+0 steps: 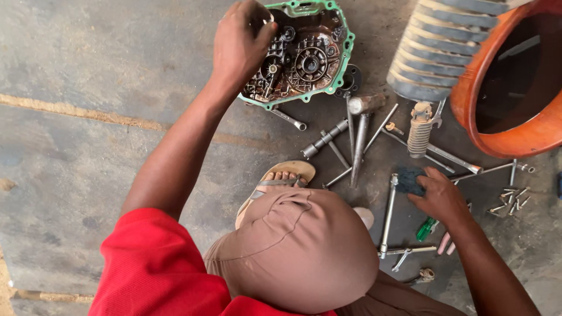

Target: The person disassembles motorcycle engine components by removing bolts and covers with tools, handles internal gears and parts, and drains engine oil into an orange container.

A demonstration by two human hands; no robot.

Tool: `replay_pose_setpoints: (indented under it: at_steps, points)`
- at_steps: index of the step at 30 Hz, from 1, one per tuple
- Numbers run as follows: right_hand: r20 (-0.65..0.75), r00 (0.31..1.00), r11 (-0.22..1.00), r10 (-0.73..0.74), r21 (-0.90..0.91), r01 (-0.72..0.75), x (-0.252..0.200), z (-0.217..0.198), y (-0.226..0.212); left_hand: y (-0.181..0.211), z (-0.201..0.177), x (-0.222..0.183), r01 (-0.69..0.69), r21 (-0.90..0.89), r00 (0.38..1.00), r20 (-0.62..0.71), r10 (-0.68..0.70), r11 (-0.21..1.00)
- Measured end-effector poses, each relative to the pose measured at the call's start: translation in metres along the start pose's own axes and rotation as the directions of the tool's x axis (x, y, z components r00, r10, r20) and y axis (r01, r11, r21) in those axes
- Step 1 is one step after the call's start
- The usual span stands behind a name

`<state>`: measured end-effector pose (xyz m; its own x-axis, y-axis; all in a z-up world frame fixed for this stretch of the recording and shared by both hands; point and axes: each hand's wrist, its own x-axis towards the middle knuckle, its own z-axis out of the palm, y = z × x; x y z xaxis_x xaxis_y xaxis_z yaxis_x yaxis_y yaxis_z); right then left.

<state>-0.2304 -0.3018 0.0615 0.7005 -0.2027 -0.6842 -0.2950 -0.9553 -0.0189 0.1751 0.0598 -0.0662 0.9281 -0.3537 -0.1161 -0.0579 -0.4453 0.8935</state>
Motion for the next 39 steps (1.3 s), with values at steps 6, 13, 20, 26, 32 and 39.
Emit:
replay_pose_setpoints:
  at_steps: [6,13,20,26,32,39]
  points:
    - [0.093,0.934,0.853,0.344,0.384,-0.353,0.008,0.003,-0.026,0.016,0.019,-0.090,-0.490,0.096,0.858,0.232,0.459,0.866]
    - [0.139,0.968,0.542,0.208,0.808,-0.232,0.028,-0.003,-0.081,0.055,0.041,-0.117,-0.304,-0.231,0.749,0.542,0.381,0.924]
    - [0.304,0.950,-0.145,-0.079,0.939,-0.312,0.030,-0.003,-0.116,0.085,0.071,-0.150,-0.217,-0.380,0.654,0.628,0.422,0.899]
    - [0.243,0.969,0.318,0.030,0.917,-0.240,0.029,0.000,-0.096,0.032,0.005,-0.048,-0.125,-0.043,0.983,0.126,0.130,0.991]
    - [0.226,0.971,0.571,0.072,0.789,-0.226,0.036,0.009,-0.083,0.019,0.049,0.001,-0.126,0.092,0.908,0.411,0.077,0.988]
    - [0.202,0.968,0.702,0.147,0.669,-0.246,0.020,-0.012,-0.082,-0.009,0.088,0.006,-0.485,0.444,0.684,0.729,0.011,0.754]
